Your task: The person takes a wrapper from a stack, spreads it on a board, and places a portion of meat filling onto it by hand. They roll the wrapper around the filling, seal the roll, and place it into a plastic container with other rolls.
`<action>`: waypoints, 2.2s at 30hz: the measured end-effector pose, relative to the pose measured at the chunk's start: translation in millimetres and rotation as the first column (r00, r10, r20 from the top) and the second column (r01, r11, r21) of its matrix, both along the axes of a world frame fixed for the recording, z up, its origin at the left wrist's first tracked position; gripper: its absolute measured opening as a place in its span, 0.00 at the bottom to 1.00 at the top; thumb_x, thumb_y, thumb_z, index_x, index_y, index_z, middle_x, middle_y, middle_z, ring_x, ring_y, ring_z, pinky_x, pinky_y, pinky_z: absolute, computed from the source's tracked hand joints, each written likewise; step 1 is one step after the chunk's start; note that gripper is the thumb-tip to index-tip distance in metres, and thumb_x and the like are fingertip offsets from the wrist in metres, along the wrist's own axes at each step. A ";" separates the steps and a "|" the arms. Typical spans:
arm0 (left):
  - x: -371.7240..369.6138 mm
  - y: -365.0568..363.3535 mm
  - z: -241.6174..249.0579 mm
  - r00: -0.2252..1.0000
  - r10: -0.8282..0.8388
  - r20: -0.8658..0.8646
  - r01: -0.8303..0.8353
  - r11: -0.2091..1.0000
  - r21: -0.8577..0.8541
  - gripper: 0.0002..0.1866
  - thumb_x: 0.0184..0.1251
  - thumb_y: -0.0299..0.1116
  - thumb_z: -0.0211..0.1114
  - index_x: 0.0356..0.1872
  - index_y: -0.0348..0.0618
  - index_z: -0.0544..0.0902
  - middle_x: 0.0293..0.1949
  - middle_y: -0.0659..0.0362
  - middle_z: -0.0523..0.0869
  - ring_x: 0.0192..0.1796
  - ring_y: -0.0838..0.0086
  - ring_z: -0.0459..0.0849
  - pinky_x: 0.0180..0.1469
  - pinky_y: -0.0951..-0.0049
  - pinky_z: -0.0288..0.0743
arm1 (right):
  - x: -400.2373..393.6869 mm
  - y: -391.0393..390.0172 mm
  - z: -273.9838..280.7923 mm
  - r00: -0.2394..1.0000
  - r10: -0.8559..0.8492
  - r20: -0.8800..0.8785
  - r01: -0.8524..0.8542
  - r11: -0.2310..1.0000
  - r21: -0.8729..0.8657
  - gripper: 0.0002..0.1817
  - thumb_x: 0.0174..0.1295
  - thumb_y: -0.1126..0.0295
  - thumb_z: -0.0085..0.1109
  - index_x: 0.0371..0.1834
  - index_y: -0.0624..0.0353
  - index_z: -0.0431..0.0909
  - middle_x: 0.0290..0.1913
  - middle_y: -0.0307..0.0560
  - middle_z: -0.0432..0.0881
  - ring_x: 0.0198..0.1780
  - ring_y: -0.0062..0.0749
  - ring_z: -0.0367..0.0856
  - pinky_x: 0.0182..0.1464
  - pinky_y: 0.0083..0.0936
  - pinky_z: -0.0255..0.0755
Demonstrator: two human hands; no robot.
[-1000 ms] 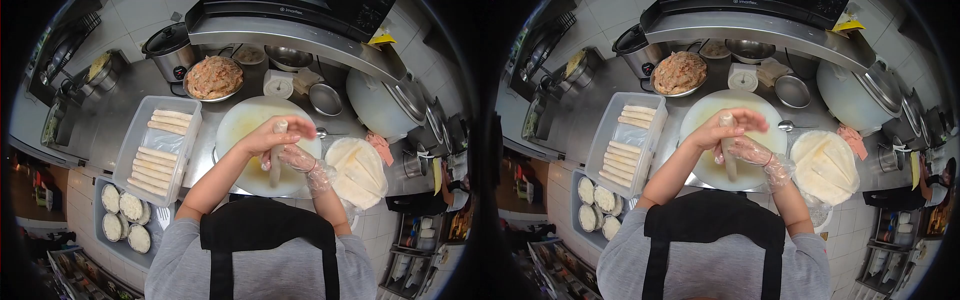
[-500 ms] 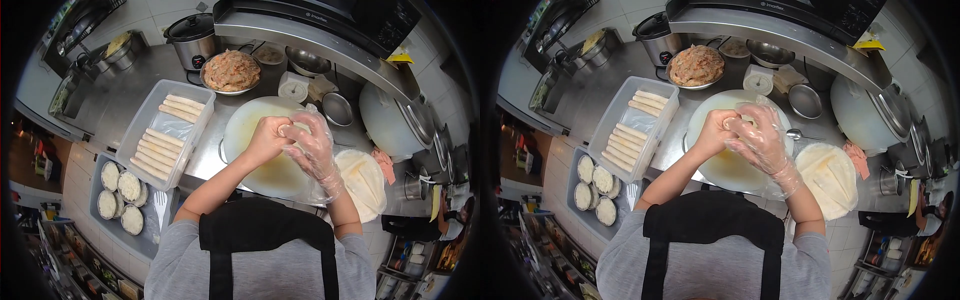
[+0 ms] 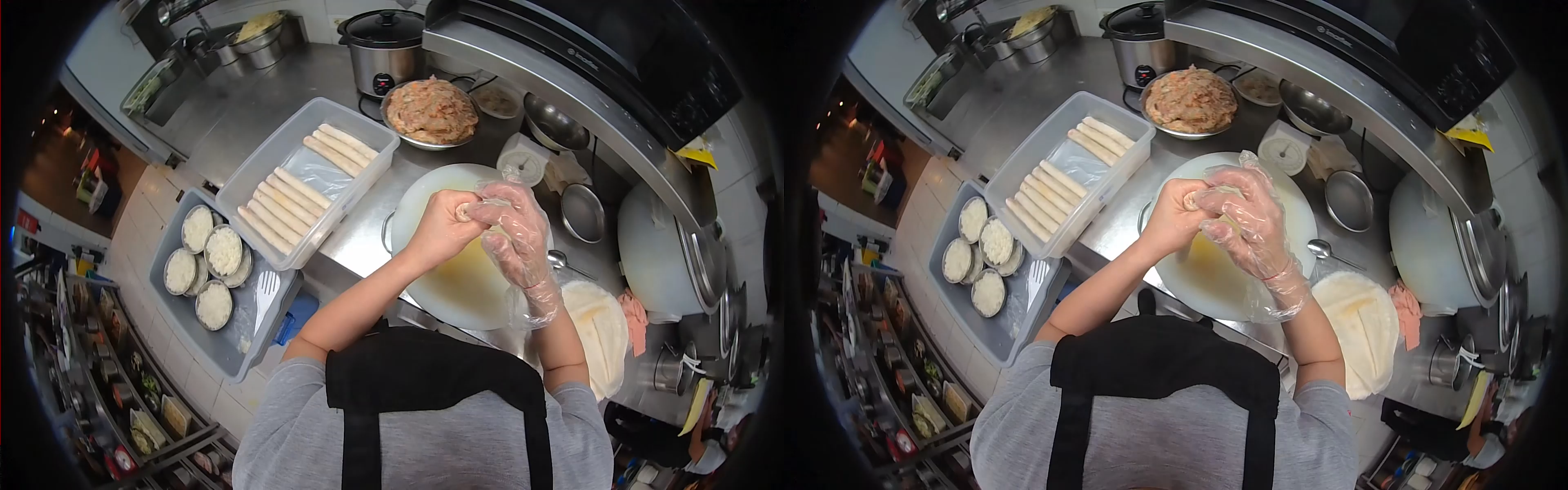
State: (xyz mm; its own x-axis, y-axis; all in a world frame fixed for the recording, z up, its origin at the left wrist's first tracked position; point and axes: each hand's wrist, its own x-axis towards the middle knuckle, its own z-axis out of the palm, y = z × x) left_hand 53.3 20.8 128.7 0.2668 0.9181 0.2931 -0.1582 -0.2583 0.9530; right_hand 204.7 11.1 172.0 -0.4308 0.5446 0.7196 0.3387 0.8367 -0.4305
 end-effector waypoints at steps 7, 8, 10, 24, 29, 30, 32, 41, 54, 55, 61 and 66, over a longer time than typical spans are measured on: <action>-17.2 4.4 5.1 0.996 0.029 0.087 -0.032 0.999 0.026 0.06 0.51 0.28 0.64 0.23 0.35 0.81 0.19 0.67 0.79 0.27 0.88 0.72 0.28 0.78 0.68 | -32.5 9.3 3.7 0.979 -0.064 0.192 0.030 0.984 0.174 0.16 0.55 0.55 0.62 0.35 0.56 0.80 0.46 0.49 0.77 0.45 0.48 0.76 0.59 0.45 0.62; -24.1 7.9 0.7 0.995 0.054 0.087 -0.056 0.998 0.025 0.06 0.51 0.28 0.64 0.23 0.35 0.81 0.19 0.67 0.79 0.27 0.88 0.72 0.28 0.78 0.68 | -38.6 12.2 4.3 0.979 -0.065 0.191 0.037 0.989 0.144 0.16 0.55 0.54 0.62 0.35 0.56 0.80 0.47 0.51 0.77 0.47 0.49 0.76 0.59 0.45 0.63; -44.7 16.2 -5.3 0.997 -0.034 0.066 0.029 0.997 0.072 0.08 0.55 0.30 0.65 0.35 0.39 0.81 0.27 0.67 0.81 0.31 0.85 0.77 0.35 0.80 0.72 | -50.6 25.3 -3.3 0.994 0.106 -0.018 -0.107 0.986 -0.124 0.22 0.55 0.54 0.63 0.46 0.56 0.77 0.51 0.52 0.76 0.56 0.45 0.74 0.60 0.41 0.64; -308.0 -43.5 16.0 0.564 0.615 0.552 -0.601 0.763 -0.237 0.37 0.67 0.49 0.51 0.73 0.45 0.52 0.72 0.51 0.57 0.75 0.64 0.49 0.73 0.53 0.40 | -260.2 156.3 -43.2 0.929 0.369 0.016 -0.067 0.210 -0.976 0.23 0.55 0.75 0.57 0.57 0.65 0.69 0.33 0.42 0.74 0.24 0.22 0.74 0.22 0.22 0.72; -332.6 -66.2 -3.5 0.549 0.679 0.488 -0.650 0.713 -0.261 0.32 0.69 0.47 0.47 0.71 0.44 0.58 0.71 0.52 0.60 0.74 0.66 0.55 0.70 0.59 0.52 | -315.5 183.0 -125.7 0.870 0.398 0.292 0.140 0.368 -0.919 0.23 0.54 0.73 0.57 0.55 0.64 0.71 0.35 0.46 0.76 0.27 0.26 0.77 0.26 0.24 0.75; -335.5 -68.2 -6.3 0.543 0.690 0.478 -0.656 0.704 -0.272 0.32 0.69 0.46 0.48 0.71 0.44 0.58 0.71 0.52 0.60 0.73 0.66 0.55 0.70 0.59 0.52 | -317.9 185.3 -141.0 0.878 0.372 0.302 0.136 0.412 -0.901 0.22 0.55 0.72 0.56 0.55 0.65 0.71 0.38 0.47 0.78 0.28 0.28 0.79 0.28 0.25 0.76; -339.8 -69.8 -11.6 0.534 0.706 0.465 -0.657 0.693 -0.296 0.32 0.69 0.46 0.48 0.71 0.43 0.58 0.71 0.52 0.60 0.73 0.66 0.56 0.70 0.60 0.53 | -312.3 206.0 -173.9 0.822 0.405 0.401 0.093 0.598 -0.796 0.23 0.53 0.72 0.58 0.54 0.64 0.73 0.38 0.49 0.79 0.30 0.31 0.80 0.29 0.26 0.77; -331.0 -38.2 -13.1 0.695 0.626 0.352 -0.578 0.779 -0.244 0.30 0.67 0.43 0.52 0.67 0.41 0.62 0.69 0.53 0.63 0.73 0.67 0.57 0.69 0.62 0.52 | -285.4 193.8 -132.3 0.798 0.467 0.381 0.264 0.297 -0.918 0.21 0.58 0.65 0.59 0.52 0.66 0.75 0.43 0.49 0.81 0.39 0.32 0.82 0.40 0.29 0.80; -199.5 -4.6 0.8 0.960 0.178 0.217 -0.170 0.984 -0.057 0.32 0.64 0.46 0.59 0.66 0.41 0.65 0.70 0.50 0.63 0.73 0.62 0.58 0.71 0.58 0.51 | -5.7 61.4 -41.0 0.811 -0.568 -0.135 0.377 0.686 -0.622 0.12 0.64 0.61 0.56 0.40 0.58 0.81 0.21 0.33 0.73 0.22 0.18 0.69 0.26 0.18 0.65; -184.2 -0.2 -0.7 0.970 0.101 0.222 -0.092 0.995 -0.048 0.32 0.64 0.46 0.59 0.66 0.41 0.65 0.70 0.50 0.63 0.73 0.62 0.58 0.71 0.58 0.51 | 26.6 39.9 -45.8 0.765 -0.629 -0.138 0.432 0.660 -0.614 0.12 0.64 0.61 0.56 0.40 0.58 0.81 0.21 0.33 0.73 0.22 0.18 0.69 0.26 0.18 0.65; -76.6 10.3 -14.4 0.966 -0.200 0.161 0.226 0.960 -0.167 0.24 0.63 0.34 0.57 0.60 0.38 0.71 0.64 0.52 0.71 0.69 0.66 0.65 0.68 0.63 0.55 | 210.0 -118.1 -97.5 0.294 -0.795 0.531 0.947 0.168 -0.273 0.31 0.53 0.65 0.64 0.61 0.60 0.70 0.52 0.56 0.79 0.55 0.46 0.77 0.59 0.36 0.68; 40.5 -7.0 -52.3 0.754 -0.653 -0.078 0.624 0.748 -0.226 0.16 0.65 0.28 0.57 0.53 0.40 0.78 0.53 0.58 0.80 0.57 0.72 0.75 0.61 0.71 0.66 | 220.2 -205.9 -137.6 0.245 -0.672 0.699 0.968 0.214 -0.134 0.28 0.52 0.65 0.65 0.59 0.55 0.73 0.60 0.57 0.73 0.64 0.53 0.68 0.67 0.38 0.61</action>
